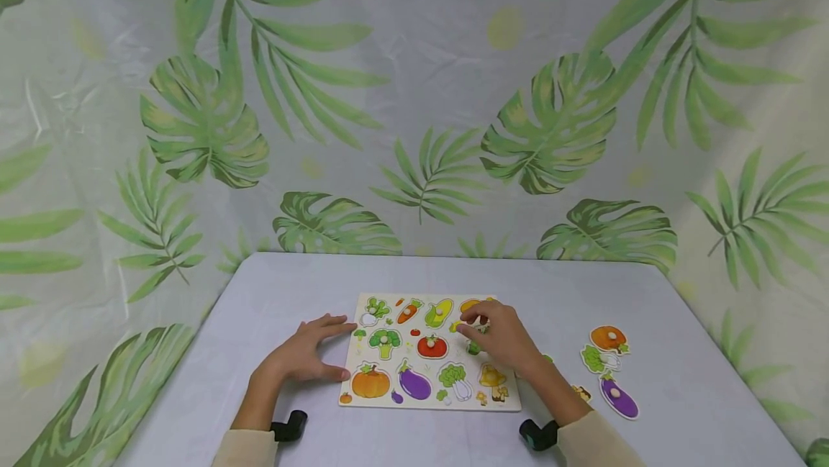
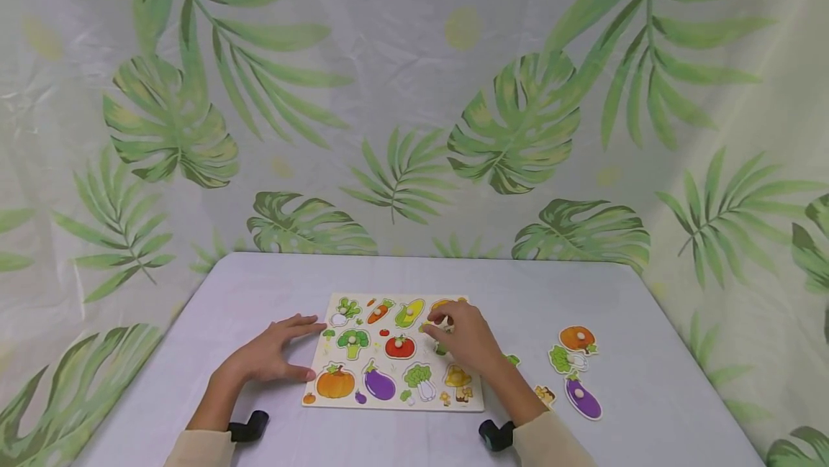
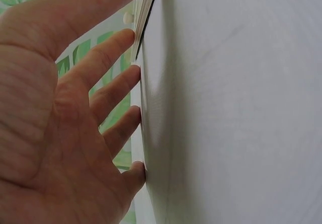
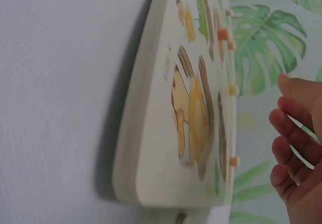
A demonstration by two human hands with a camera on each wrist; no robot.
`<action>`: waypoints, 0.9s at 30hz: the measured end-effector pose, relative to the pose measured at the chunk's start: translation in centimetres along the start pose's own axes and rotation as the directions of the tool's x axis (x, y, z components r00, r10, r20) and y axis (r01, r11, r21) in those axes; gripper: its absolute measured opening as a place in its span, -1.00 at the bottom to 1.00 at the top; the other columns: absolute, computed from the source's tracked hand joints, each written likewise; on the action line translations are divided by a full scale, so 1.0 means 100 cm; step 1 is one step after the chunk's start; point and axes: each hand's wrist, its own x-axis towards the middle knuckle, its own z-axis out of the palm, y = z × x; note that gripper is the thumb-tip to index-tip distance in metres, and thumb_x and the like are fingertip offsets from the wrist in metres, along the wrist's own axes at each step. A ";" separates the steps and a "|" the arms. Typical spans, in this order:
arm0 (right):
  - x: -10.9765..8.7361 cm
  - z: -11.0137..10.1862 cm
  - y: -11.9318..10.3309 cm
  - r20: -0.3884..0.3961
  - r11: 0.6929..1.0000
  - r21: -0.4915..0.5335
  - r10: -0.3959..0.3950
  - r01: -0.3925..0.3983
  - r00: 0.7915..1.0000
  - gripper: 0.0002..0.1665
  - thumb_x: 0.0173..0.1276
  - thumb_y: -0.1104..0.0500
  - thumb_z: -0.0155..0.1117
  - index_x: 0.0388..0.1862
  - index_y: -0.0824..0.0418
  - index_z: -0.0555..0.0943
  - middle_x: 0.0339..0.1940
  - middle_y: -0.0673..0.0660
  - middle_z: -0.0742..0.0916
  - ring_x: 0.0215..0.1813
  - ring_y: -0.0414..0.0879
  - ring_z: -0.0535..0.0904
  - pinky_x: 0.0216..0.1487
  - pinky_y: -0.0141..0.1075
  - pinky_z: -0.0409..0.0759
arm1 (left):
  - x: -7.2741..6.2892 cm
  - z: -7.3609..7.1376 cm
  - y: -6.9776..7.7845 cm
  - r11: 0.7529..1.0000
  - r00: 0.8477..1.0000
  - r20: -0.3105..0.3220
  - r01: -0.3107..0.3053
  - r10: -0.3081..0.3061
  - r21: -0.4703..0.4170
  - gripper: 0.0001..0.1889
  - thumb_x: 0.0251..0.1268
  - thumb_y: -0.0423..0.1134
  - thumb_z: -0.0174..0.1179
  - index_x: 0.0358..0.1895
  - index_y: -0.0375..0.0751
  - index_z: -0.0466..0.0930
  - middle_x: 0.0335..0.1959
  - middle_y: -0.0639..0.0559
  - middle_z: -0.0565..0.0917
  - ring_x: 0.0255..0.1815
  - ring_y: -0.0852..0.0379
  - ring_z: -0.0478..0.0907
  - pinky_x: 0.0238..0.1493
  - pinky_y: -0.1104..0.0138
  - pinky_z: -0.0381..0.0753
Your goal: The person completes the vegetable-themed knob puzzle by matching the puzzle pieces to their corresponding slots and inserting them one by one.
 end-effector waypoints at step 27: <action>-0.033 -0.060 0.047 -0.066 0.985 -0.166 -0.058 0.046 0.996 -0.83 0.31 0.09 0.52 -0.13 0.03 0.80 -0.25 -0.11 0.76 -0.19 -0.16 0.51 -0.21 -0.32 0.51 | -0.002 0.000 0.002 1.000 1.000 -0.008 -0.008 0.008 -0.014 -0.06 -0.16 0.13 0.63 0.44 0.07 0.52 0.57 -0.12 0.36 0.64 -0.36 0.10 0.59 -0.41 -0.18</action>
